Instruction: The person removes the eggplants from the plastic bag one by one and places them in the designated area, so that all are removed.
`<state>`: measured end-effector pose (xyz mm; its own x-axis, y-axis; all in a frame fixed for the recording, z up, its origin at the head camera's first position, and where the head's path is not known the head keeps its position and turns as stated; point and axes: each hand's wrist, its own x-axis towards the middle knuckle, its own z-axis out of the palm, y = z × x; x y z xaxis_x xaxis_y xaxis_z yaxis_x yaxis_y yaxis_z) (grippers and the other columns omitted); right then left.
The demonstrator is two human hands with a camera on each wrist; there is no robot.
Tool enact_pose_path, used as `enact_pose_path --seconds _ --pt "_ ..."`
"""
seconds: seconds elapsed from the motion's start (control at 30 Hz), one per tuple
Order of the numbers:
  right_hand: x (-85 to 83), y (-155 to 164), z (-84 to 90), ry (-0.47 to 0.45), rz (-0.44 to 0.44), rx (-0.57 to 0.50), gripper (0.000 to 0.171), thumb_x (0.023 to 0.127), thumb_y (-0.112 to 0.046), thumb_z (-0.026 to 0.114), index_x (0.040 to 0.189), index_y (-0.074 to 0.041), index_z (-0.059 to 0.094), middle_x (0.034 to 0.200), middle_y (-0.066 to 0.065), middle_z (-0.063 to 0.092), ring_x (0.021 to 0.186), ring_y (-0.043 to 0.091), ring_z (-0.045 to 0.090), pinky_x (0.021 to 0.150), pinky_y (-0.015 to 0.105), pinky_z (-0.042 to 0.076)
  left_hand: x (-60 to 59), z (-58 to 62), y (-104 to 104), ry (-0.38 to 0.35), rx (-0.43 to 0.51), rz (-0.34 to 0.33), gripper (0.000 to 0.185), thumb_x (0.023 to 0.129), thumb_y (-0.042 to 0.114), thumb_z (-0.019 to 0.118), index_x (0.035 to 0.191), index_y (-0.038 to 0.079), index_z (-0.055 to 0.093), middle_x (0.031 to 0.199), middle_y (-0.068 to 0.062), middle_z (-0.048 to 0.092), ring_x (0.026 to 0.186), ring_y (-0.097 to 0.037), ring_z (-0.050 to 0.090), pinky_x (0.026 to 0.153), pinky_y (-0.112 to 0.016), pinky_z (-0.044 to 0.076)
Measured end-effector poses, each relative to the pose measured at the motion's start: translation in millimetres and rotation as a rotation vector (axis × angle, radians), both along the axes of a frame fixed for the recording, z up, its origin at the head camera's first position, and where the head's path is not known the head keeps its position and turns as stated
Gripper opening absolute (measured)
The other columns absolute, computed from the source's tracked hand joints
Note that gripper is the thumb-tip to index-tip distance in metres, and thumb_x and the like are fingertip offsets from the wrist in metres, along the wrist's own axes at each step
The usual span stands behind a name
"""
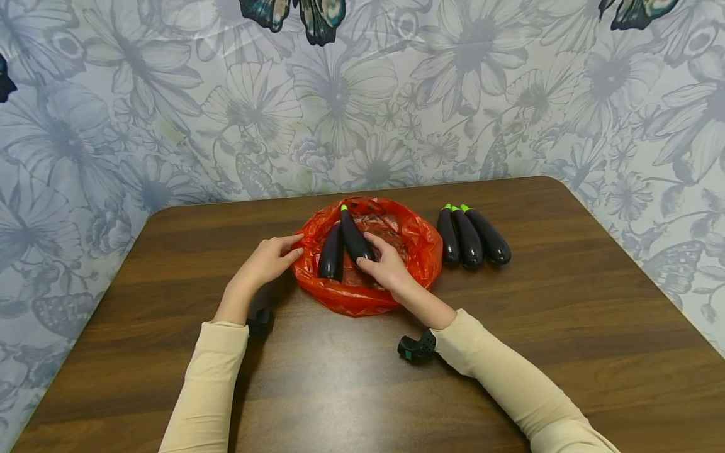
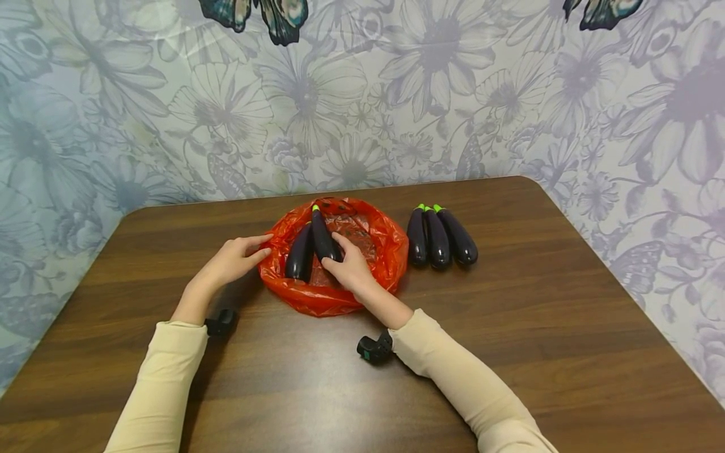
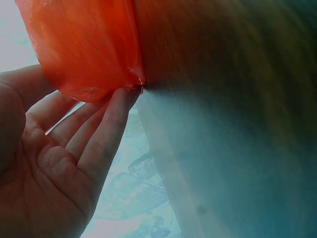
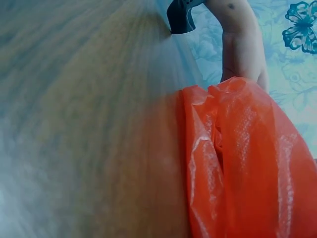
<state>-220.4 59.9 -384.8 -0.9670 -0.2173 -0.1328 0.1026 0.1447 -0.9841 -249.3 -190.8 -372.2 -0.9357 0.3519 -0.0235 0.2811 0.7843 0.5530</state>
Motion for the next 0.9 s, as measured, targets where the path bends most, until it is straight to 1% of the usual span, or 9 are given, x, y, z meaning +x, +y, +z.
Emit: enact_pose_path --seconds 0.1,0.17,0.2,0.3,0.4,0.43,0.6,0.73,0.9 --pt "2.1 3 7.7 -0.011 -0.025 -0.036 0.058 0.084 -0.005 0.056 0.137 -0.01 0.033 0.13 0.016 0.041 0.11 0.027 0.045 0.092 0.04 0.041 0.0 0.0 0 -0.006 -0.001 0.001 0.046 0.09 0.024 0.051 0.132 0.007 0.043 0.124 -0.019 0.05 0.112 -0.033 0.048 0.093 -0.049 0.036" --pt "5.5 5 15.5 -0.009 -0.042 -0.055 0.056 0.085 -0.004 0.055 0.137 -0.008 0.034 0.132 0.016 0.039 0.112 0.028 0.044 0.093 0.04 0.039 0.1 0.1 0 -0.008 -0.003 0.002 0.046 0.09 0.024 0.051 0.132 0.007 0.043 0.124 -0.019 0.05 0.113 -0.033 0.048 0.094 -0.049 0.036" --pt "5.6 6 16.5 -0.003 -0.054 -0.063 0.055 0.085 -0.004 0.055 0.136 -0.008 0.035 0.132 0.015 0.039 0.113 0.027 0.044 0.094 0.039 0.039 0.1 0.2 0 -0.009 -0.003 0.002 0.046 0.09 0.024 0.051 0.132 0.007 0.043 0.124 -0.019 0.05 0.113 -0.033 0.047 0.094 -0.049 0.036" --pt "4.3 11 14.8 0.025 -0.083 -0.075 0.053 0.086 -0.006 0.055 0.135 -0.007 0.036 0.133 0.014 0.039 0.114 0.027 0.044 0.095 0.038 0.038 0.1 0.2 0 -0.004 -0.007 0.001 0.046 0.09 0.024 0.051 0.132 0.007 0.043 0.125 -0.019 0.049 0.113 -0.033 0.047 0.094 -0.05 0.035" --pt "-2.1 16 5.4 0.048 -0.115 -0.071 0.053 0.086 -0.009 0.057 0.135 -0.008 0.037 0.132 0.011 0.041 0.114 0.024 0.045 0.095 0.037 0.038 0.1 0.3 0 0.002 -0.008 -0.001 0.046 0.09 0.024 0.051 0.132 0.007 0.043 0.124 -0.019 0.05 0.113 -0.033 0.047 0.094 -0.05 0.035" --pt "-2.8 17 4.8 0.055 -0.12 -0.071 0.053 0.086 -0.009 0.057 0.135 -0.008 0.037 0.132 0.012 0.041 0.114 0.024 0.045 0.095 0.036 0.038 0.2 0.2 0 0.003 -0.009 -0.001 0.045 0.09 0.023 0.051 0.132 0.006 0.043 0.124 -0.019 0.05 0.113 -0.033 0.047 0.094 -0.05 0.035" --pt "-4.1 24 4.8 0.084 -0.139 -0.082 0.052 0.086 -0.009 0.056 0.135 -0.006 0.038 0.137 0.009 0.037 0.118 0.022 0.043 0.096 0.035 0.037 0.1 -0.2 0 0.003 -0.009 -0.002 0.045 0.09 0.023 0.051 0.132 0.006 0.043 0.125 -0.019 0.049 0.113 -0.033 0.047 0.094 -0.05 0.035" --pt "-3.0 29 6.3 0.104 -0.142 -0.074 0.051 0.086 -0.008 0.056 0.134 -0.005 0.038 0.137 0.009 0.037 0.117 0.023 0.044 0.094 0.036 0.038 -0.6 -0.8 0 0.002 -0.007 -0.002 0.045 0.09 0.024 0.051 0.132 0.007 0.043 0.124 -0.018 0.05 0.113 -0.033 0.047 0.094 -0.049 0.035" --pt "-2.2 33 7.5 0.121 -0.141 -0.052 0.051 0.086 -0.008 0.056 0.134 -0.008 0.039 0.136 0.007 0.039 0.115 0.022 0.046 0.093 0.035 0.04 -1.3 -1.1 0 0.008 -0.005 -0.007 0.045 0.09 0.023 0.051 0.132 0.006 0.044 0.124 -0.018 0.05 0.113 -0.033 0.047 0.094 -0.049 0.035"
